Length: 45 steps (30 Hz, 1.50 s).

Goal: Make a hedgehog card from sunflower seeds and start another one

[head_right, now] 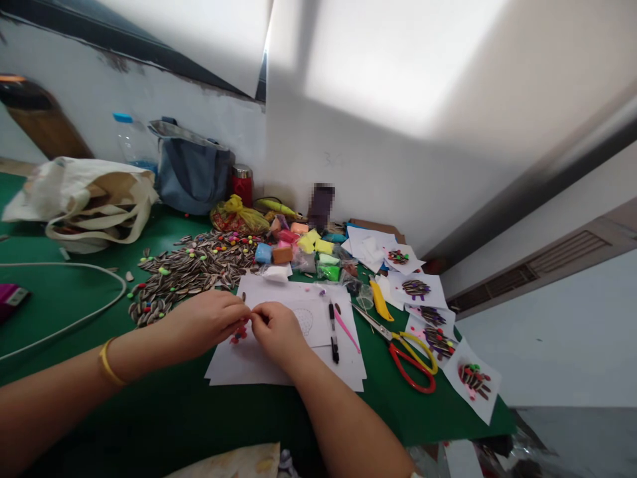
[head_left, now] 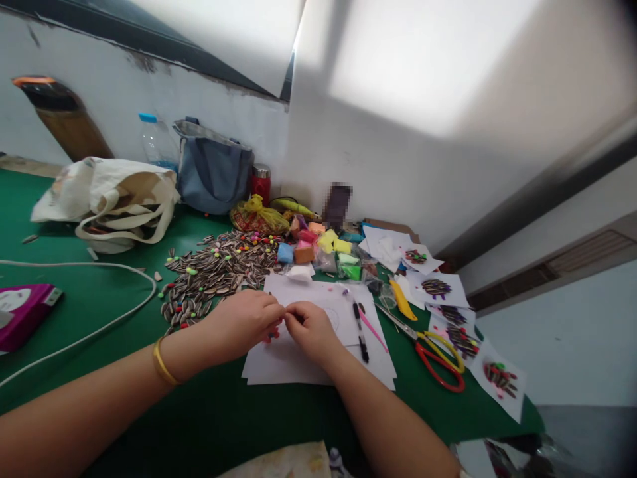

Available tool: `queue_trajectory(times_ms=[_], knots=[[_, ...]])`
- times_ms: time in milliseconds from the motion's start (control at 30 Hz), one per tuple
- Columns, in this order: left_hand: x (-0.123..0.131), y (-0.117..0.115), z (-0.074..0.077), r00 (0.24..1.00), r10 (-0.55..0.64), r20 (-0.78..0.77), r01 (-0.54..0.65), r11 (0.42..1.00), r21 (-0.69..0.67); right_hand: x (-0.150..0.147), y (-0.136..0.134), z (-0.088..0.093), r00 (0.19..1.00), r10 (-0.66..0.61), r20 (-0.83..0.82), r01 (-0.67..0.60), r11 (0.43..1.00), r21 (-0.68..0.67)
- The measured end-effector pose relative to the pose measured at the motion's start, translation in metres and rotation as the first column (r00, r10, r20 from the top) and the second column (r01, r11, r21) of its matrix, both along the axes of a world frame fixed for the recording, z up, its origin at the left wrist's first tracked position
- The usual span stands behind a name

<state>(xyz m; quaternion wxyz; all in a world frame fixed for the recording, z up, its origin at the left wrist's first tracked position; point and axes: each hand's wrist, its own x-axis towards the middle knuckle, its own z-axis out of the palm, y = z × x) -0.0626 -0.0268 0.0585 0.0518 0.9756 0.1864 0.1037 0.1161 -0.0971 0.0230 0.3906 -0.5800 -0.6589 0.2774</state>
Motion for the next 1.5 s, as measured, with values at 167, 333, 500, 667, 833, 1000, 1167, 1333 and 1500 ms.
queue_trajectory(times_ms=[167, 333, 500, 667, 833, 1000, 1167, 1333, 1500], knots=[[0.002, -0.003, -0.001, 1.000, 0.000, -0.019, 0.000, 1.000, 0.004, -0.001, 0.000, 0.000, 0.999, -0.025, -0.034, 0.024, 1.000, -0.006], [-0.002, 0.002, 0.002, 0.981, 0.155, 0.114, -0.115, 0.948, -0.298, 0.000, 0.001, -0.002, 0.997, -0.025, -0.069, 0.025, 1.000, -0.009], [-0.004, 0.014, 0.000, 0.929, 0.338, 0.153, -0.144, 0.708, -0.691, 0.000, 0.002, -0.007, 0.993, -0.038, -0.107, 0.033, 0.998, -0.049], [-0.002, 0.017, -0.006, 0.934, 0.328, 0.140, -0.145, 0.708, -0.691, 0.000, 0.004, -0.011, 0.991, -0.036, -0.126, 0.035, 0.999, -0.018], [0.000, 0.011, -0.005, 0.935, 0.323, 0.147, -0.122, 0.682, -0.721, -0.001, 0.004, -0.007, 0.992, -0.019, -0.123, 0.018, 1.000, -0.004], [-0.001, 0.005, -0.004, 0.881, 0.394, 0.263, -0.143, 0.752, -0.644, -0.001, 0.004, -0.008, 0.980, -0.083, -0.182, 0.073, 0.995, -0.065], [-0.003, 0.002, -0.011, 0.965, 0.156, 0.210, -0.100, 0.962, -0.255, -0.003, 0.004, -0.010, 0.939, -0.109, -0.327, 0.072, 0.990, -0.120], [-0.001, 0.002, -0.018, 0.996, -0.026, 0.085, 0.022, 0.999, 0.045, -0.005, 0.004, -0.010, 0.917, -0.110, -0.383, 0.057, 0.987, -0.147], [-0.001, 0.003, -0.014, 0.997, -0.057, 0.061, 0.049, 0.992, 0.117, -0.006, 0.004, -0.010, 0.911, -0.112, -0.396, 0.052, 0.986, -0.160]])
